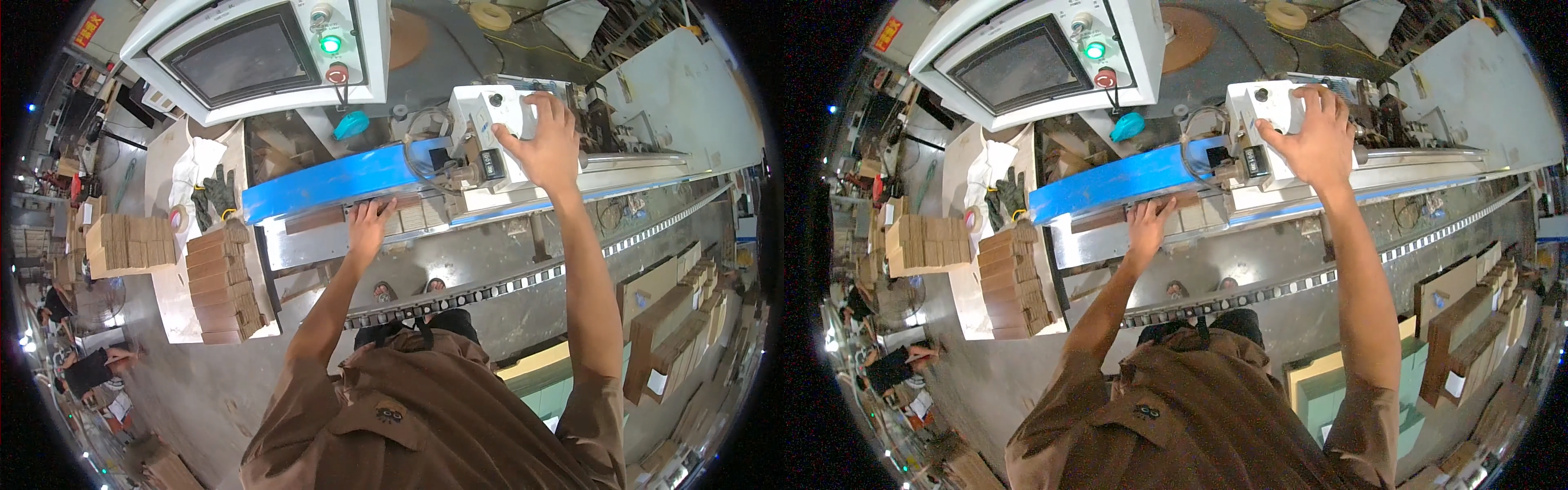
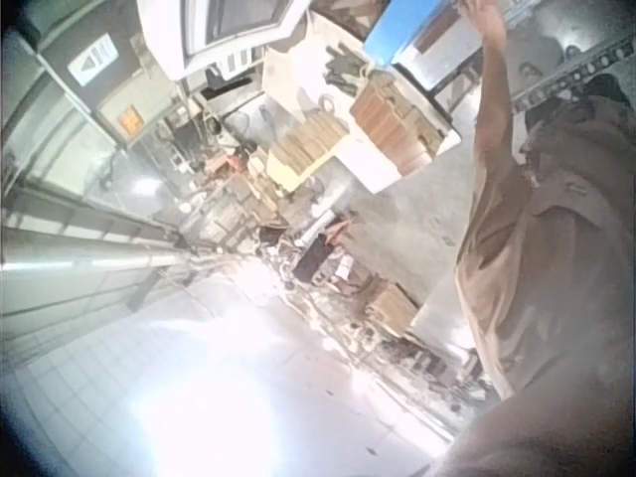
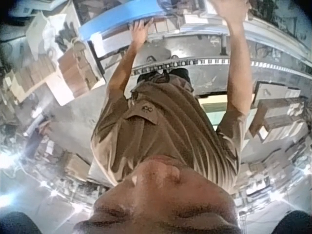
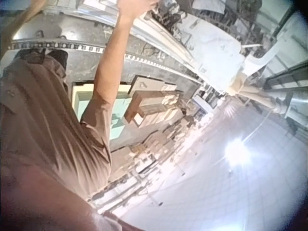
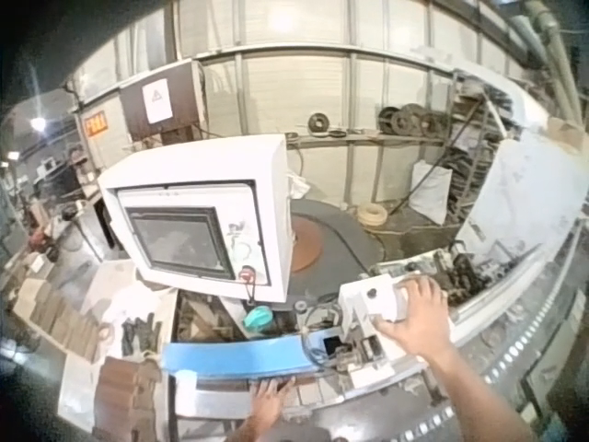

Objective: The person picks up small rectangular wooden blocks from a stack on a table and places them one by one onto a conveyor belt. The blocks move through a machine with a blue guard, and the person retrieves them from the other side, repeating the process continuously.

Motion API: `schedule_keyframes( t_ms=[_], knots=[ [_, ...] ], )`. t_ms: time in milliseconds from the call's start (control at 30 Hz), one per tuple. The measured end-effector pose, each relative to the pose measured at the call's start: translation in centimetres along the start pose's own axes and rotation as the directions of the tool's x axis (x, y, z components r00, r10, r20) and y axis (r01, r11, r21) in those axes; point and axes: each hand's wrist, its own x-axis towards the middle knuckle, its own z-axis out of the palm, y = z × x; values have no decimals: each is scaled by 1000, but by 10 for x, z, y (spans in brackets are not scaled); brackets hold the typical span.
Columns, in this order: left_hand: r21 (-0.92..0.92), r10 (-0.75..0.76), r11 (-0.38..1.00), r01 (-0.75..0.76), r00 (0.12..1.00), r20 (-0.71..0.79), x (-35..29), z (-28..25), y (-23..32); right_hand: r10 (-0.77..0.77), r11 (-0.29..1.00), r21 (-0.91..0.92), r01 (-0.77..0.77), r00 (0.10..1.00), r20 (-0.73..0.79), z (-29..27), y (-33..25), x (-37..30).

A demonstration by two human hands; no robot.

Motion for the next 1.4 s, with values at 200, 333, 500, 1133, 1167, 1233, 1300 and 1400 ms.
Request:
schedule_keyframes(
  t_ms=[200,333,500,1133,1167,1233,1300,1400],
  knots=[
    [10,114,993,-114,993,11,4,-14,-12,-58,998,32,59,998,-39,7,5,4],
    [5,33,999,-33,999,19,-16,41,-16,-181,966,160,202,974,-134,7,6,4],
    [22,144,989,-146,987,77,13,18,15,-49,999,3,49,999,22,5,15,-4],
    [-10,-395,916,400,900,-186,-39,-32,-2,-120,993,4,120,992,-26,25,41,2],
    [25,-441,896,444,893,-86,-57,-40,-19,-144,990,2,144,988,-51,29,45,3],
    [-60,-514,858,510,856,-62,-92,-59,-48,-135,991,3,135,990,-45,32,42,3],
    [5,-483,873,488,865,-136,-111,-67,-64,-134,991,6,134,990,-45,31,39,3],
    [26,-413,910,414,910,-41,-122,-76,-72,-141,990,0,141,989,-49,28,39,5]
  ],
)
